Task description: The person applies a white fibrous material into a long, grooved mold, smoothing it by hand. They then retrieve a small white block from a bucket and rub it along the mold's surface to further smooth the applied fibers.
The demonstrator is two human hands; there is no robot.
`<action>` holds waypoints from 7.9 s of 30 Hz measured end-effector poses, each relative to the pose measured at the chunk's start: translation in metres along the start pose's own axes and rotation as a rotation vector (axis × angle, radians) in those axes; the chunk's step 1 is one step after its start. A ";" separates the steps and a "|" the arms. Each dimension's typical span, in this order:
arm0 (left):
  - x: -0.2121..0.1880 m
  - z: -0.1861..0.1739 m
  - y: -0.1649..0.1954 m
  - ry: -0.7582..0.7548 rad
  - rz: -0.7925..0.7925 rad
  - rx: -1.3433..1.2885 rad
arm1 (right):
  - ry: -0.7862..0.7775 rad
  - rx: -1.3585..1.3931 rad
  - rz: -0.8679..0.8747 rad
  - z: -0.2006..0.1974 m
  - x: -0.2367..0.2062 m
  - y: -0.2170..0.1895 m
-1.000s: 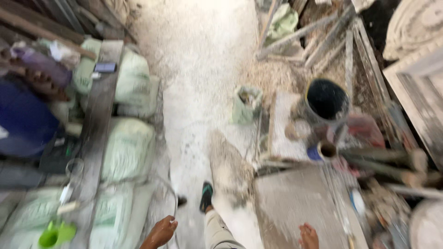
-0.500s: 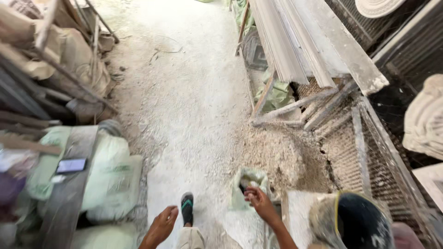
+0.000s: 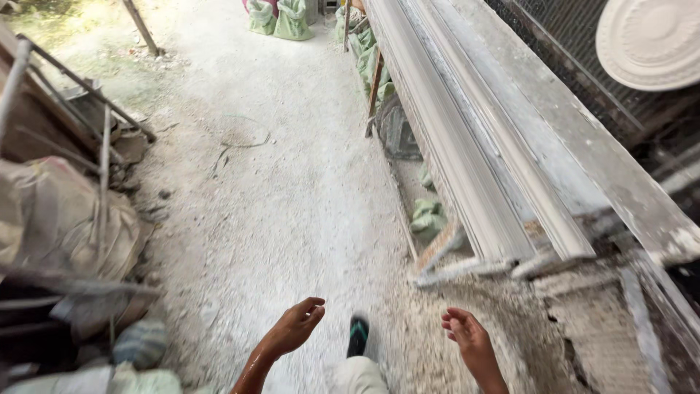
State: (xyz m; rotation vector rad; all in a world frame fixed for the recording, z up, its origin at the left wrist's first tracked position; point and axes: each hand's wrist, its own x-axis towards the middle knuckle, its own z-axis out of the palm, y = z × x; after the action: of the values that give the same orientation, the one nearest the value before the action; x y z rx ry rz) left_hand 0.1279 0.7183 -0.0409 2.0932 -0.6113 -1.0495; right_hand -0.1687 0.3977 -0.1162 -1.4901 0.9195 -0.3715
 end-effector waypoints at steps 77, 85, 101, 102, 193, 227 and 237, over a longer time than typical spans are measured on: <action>2.179 -1.294 0.428 0.337 -0.439 -0.271 | -0.745 -0.543 0.147 0.841 2.443 -0.827; 2.313 -1.411 0.489 0.452 -0.252 -0.305 | -0.843 -0.801 -0.035 0.923 2.592 -0.973; 2.625 -1.635 0.585 -0.116 0.119 0.000 | -0.357 -0.376 0.070 1.058 2.785 -1.007; 2.660 -1.646 0.585 -0.162 0.091 0.039 | -0.331 -0.371 0.048 1.064 2.801 -1.003; 2.758 -1.727 0.805 -0.049 0.539 -0.486 | -0.417 -0.409 -0.694 1.143 3.120 -1.094; 2.883 -1.637 0.614 0.404 -0.174 0.058 | -0.254 0.399 -0.689 1.118 3.080 -1.292; 2.661 -1.671 0.754 0.112 0.471 -0.532 | -0.276 0.279 -0.196 1.104 2.980 -1.135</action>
State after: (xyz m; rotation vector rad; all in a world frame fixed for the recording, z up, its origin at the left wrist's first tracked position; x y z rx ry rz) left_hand 2.9191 -0.9100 -0.0646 1.4401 -0.6427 -0.7175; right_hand 2.8443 -1.1215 -0.0964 -1.3354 0.4827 -0.4072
